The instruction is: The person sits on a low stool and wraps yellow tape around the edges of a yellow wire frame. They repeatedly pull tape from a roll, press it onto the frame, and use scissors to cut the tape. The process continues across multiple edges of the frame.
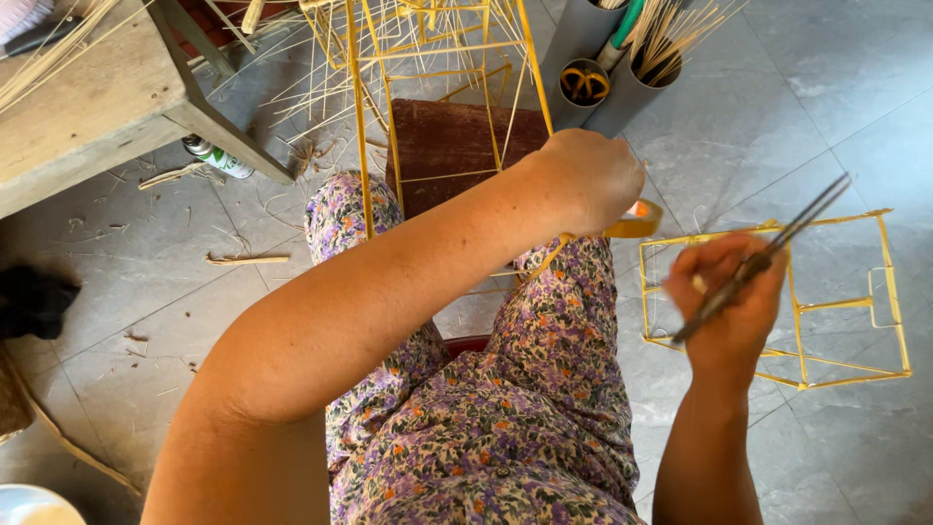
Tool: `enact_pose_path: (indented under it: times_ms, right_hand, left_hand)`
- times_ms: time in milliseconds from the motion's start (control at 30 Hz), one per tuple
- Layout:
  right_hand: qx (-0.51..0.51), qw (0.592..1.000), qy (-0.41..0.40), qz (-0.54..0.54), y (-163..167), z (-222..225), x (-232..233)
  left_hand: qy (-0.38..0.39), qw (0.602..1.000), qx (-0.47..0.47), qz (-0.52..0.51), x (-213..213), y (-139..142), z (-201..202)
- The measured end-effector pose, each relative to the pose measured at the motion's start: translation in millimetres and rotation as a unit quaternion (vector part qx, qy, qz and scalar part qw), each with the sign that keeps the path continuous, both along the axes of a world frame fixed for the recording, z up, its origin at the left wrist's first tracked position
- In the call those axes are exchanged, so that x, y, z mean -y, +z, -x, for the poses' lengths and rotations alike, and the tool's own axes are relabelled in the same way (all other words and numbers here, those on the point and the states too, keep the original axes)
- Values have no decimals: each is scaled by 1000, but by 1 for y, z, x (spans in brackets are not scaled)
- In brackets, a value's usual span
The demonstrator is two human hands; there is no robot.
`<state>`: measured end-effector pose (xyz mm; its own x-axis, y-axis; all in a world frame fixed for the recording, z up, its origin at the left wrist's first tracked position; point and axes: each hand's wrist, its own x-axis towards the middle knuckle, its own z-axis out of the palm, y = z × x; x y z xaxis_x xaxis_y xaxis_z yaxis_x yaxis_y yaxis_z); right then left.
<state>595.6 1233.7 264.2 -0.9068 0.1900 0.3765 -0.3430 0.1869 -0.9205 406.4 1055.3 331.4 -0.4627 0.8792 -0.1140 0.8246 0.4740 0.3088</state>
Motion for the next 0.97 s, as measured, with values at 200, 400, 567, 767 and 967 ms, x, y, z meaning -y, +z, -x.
enact_pose_path:
  times_ms: [200,400,567,767,967]
  right_hand:
    - [252,936,200,141,-39,-62,19]
    - [325,912,218,126,-41,-59,44]
    - [282,925,212,144,-30,-30,62]
    - [256,943,185,107,-24,-13,68]
    - [329,929,116,126,-26,-14,71]
  left_hand:
    - [-47,995,82,-40,-3,7,12]
    - [-23,987,129,-96,3,11,4]
    - [-20,982,144,-124,8,17,0]
    - [-11,978,135,-159,6,9,-2]
    - [33,937,146,-316,2,-9,6]
